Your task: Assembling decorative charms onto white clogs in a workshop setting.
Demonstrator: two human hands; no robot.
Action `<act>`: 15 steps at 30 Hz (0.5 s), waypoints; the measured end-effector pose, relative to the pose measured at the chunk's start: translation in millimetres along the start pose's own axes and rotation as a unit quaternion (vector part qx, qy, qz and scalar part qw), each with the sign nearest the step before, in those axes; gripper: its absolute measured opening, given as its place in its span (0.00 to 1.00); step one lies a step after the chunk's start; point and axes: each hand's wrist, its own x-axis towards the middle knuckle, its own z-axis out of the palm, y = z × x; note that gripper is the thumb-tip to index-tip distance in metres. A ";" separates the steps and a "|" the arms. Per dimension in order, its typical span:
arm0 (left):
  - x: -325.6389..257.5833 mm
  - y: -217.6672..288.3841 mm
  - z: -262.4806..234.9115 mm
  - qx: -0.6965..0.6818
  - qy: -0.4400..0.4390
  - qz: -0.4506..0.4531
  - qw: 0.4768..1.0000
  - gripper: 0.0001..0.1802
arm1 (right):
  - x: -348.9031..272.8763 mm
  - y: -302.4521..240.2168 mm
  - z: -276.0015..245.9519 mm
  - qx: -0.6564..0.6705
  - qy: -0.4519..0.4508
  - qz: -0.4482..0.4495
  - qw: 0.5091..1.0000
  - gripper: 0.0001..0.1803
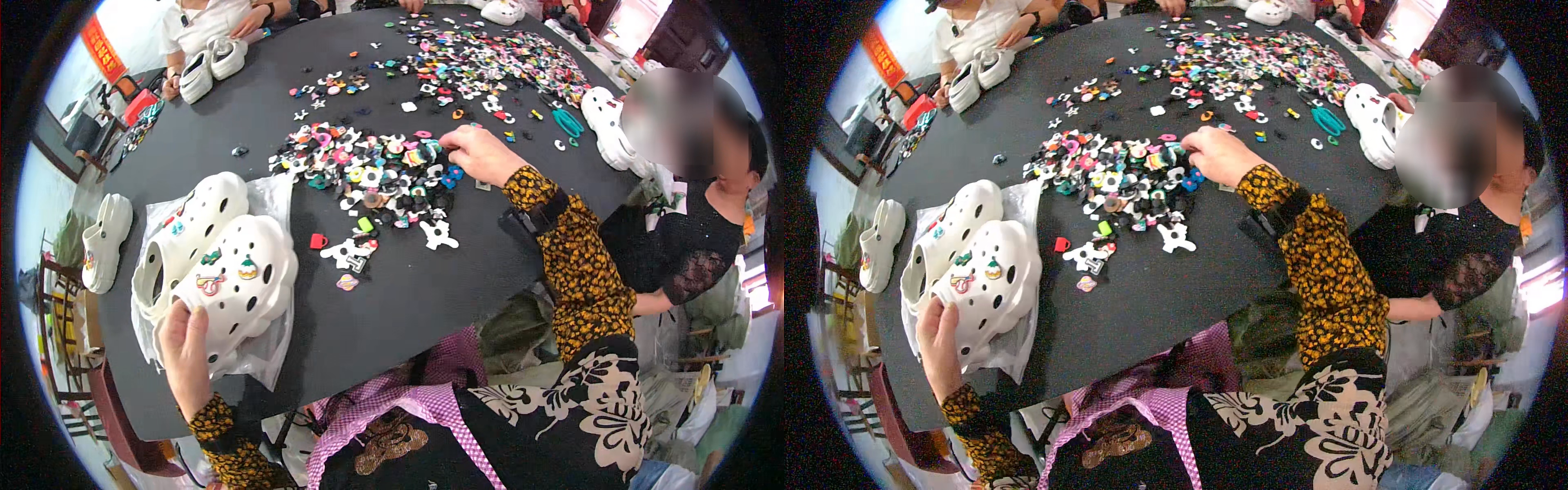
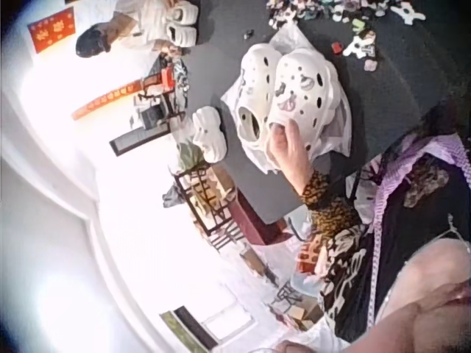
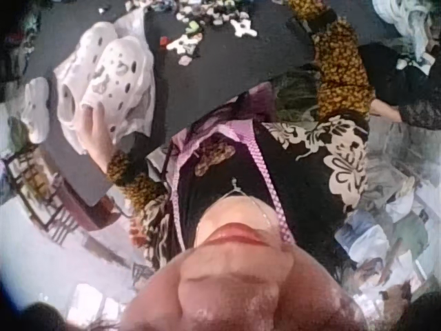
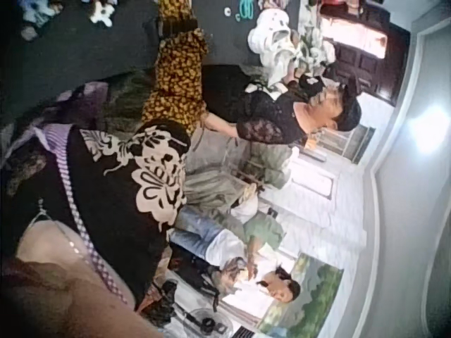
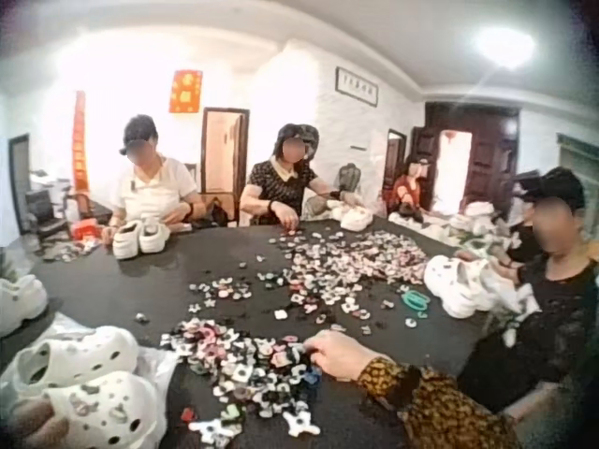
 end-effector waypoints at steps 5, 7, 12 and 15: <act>-11.0 19.5 4.0 0.022 0.041 -0.004 0.999 0.11 | 10.4 -6.1 9.3 0.047 -0.054 0.072 0.995 0.11; -6.5 5.6 2.1 0.048 0.030 0.001 0.998 0.10 | 2.9 13.3 12.1 -0.001 -0.005 -0.021 1.000 0.08; -17.0 10.5 11.5 -0.048 0.030 0.003 0.998 0.09 | 0.7 -9.2 11.9 -0.055 0.044 -0.012 0.997 0.04; -25.5 5.7 11.5 -0.085 0.010 0.008 0.996 0.12 | 1.2 -18.3 20.8 0.039 0.037 0.028 0.998 0.03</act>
